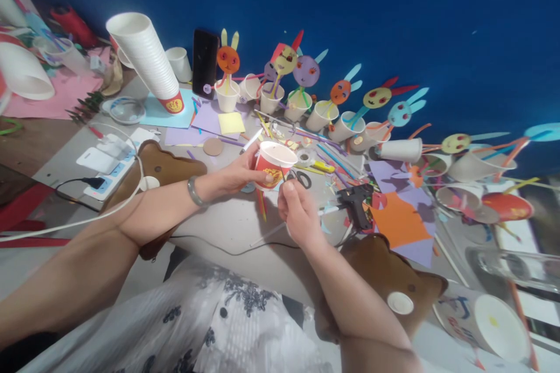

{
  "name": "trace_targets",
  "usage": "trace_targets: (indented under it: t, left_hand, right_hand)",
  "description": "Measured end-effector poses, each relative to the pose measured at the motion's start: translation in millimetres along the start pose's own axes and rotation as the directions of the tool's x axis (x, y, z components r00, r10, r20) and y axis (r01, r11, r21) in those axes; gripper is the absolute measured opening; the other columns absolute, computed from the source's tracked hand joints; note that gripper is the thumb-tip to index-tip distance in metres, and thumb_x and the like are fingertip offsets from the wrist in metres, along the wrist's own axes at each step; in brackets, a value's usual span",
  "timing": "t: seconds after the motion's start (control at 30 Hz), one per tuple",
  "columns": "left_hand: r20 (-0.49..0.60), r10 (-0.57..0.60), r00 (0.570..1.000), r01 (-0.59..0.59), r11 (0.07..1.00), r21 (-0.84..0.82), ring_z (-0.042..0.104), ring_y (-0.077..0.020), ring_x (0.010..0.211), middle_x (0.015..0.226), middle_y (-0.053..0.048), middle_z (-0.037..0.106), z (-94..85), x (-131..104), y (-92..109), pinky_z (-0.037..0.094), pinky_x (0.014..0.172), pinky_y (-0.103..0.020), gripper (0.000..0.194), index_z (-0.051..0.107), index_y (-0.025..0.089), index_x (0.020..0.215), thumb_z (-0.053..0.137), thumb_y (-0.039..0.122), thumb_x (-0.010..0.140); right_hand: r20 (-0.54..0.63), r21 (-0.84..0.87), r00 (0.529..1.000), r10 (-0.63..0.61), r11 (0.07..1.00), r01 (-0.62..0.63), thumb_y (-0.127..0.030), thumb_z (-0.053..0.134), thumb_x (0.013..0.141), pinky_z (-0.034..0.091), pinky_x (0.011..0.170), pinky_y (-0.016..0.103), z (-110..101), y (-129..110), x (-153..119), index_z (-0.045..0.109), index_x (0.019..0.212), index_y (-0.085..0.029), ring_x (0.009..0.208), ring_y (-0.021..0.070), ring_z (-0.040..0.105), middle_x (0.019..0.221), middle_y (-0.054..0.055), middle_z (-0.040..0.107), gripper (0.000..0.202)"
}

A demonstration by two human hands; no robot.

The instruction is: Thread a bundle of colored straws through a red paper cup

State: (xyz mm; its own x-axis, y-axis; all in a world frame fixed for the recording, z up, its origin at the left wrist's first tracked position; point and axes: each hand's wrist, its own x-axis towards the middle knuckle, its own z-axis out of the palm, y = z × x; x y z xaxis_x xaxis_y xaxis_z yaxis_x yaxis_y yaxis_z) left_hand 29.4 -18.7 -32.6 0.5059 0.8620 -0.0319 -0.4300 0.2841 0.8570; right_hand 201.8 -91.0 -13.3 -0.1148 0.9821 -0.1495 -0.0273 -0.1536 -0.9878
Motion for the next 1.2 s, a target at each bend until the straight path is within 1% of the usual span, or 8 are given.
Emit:
trace_targets:
  t: [0.13,0.23,0.4,0.57,0.73,0.93,1.1,1.2]
  left_hand:
    - [-0.005,-0.025,1.0,0.025,1.0,-0.017,0.068,-0.022,0.1,0.111,-0.007,0.069,-0.7,-1,1,0.055,0.091,-0.042,0.082,0.044,0.024,0.124,0.095,0.025,0.06]
    - [0.002,-0.023,1.0,0.023,1.0,-0.006,0.069,-0.0221,0.099,0.112,-0.008,0.069,-2.2,-1,1,0.055,0.09,-0.042,0.083,0.044,0.025,0.125,0.095,0.025,0.06]
    - [0.016,-0.006,1.0,0.006,0.999,-0.041,0.066,-0.018,0.099,0.115,-0.006,0.066,-2.1,-2,-1,0.053,0.091,-0.037,0.082,0.045,0.023,0.122,0.096,0.021,0.058]
    - [0.026,0.002,1.0,-0.001,1.0,-0.023,0.064,-0.0197,0.103,0.117,-0.006,0.063,-2.7,-1,-2,0.051,0.095,-0.04,0.084,0.046,0.023,0.122,0.097,0.021,0.056]
    - [0.043,0.028,0.999,-0.027,1.0,-0.013,0.062,-0.0226,0.109,0.118,-0.006,0.063,-5.8,1,-5,0.049,0.1,-0.043,0.084,0.049,0.023,0.121,0.099,0.02,0.053]
    - [0.057,0.026,0.998,-0.025,0.999,-0.026,0.063,-0.0195,0.101,0.115,-0.005,0.063,-6.5,3,-8,0.051,0.091,-0.037,0.087,0.047,0.024,0.124,0.098,0.019,0.053]
    - [0.046,0.029,0.999,-0.029,1.0,0.003,0.062,-0.0199,0.103,0.116,-0.005,0.063,-7.0,3,-9,0.049,0.093,-0.038,0.081,0.05,0.023,0.122,0.096,0.018,0.055]
    - [0.042,0.021,0.999,-0.021,1.0,0.0,0.061,-0.0188,0.101,0.114,-0.005,0.063,-6.2,3,-8,0.049,0.091,-0.037,0.077,0.052,0.022,0.119,0.094,0.017,0.054]
  right_hand:
    - [0.014,0.019,0.999,0.033,0.999,-0.033,-0.076,0.059,0.091,0.014,0.039,0.022,1,-3,0,0.046,0.074,-0.025,0.044,0.0065,0.014,0.052,-0.011,0.024,0.056]
    - [0.013,0.063,0.997,0.076,0.995,-0.077,-0.077,0.063,0.087,0.013,0.04,0.021,3,-5,0,0.047,0.074,-0.024,0.044,0.0059,0.013,0.052,-0.01,0.027,0.057]
    - [0.014,0.148,0.988,0.154,0.977,-0.154,-0.076,0.07,0.082,0.012,0.04,0.02,7,-10,-2,0.048,0.073,-0.024,0.045,0.0051,0.012,0.051,-0.011,0.026,0.058]
    - [0.004,0.211,0.977,0.214,0.955,-0.209,-0.074,0.078,0.075,0.013,0.04,0.019,8,-15,-3,0.051,0.073,-0.023,0.044,0.0044,0.013,0.051,-0.011,0.027,0.058]
    - [-0.004,0.235,0.971,0.238,0.944,-0.23,-0.074,0.081,0.072,0.014,0.04,0.018,9,-16,-3,0.052,0.072,-0.022,0.045,0.0042,0.015,0.051,-0.011,0.028,0.059]
    - [0.002,0.233,0.973,0.232,0.946,-0.226,-0.074,0.081,0.073,0.014,0.04,0.018,9,-15,-3,0.051,0.072,-0.022,0.045,0.004,0.014,0.051,-0.011,0.027,0.059]
    - [0.0,0.227,0.973,0.229,0.948,-0.223,-0.074,0.079,0.075,0.014,0.04,0.017,8,-14,-2,0.05,0.073,-0.022,0.045,0.004,0.013,0.052,-0.011,0.026,0.059]
    - [0.0,0.228,0.973,0.229,0.948,-0.223,-0.075,0.079,0.074,0.014,0.04,0.017,8,-14,-2,0.05,0.072,-0.022,0.045,0.0039,0.013,0.052,-0.011,0.026,0.06]
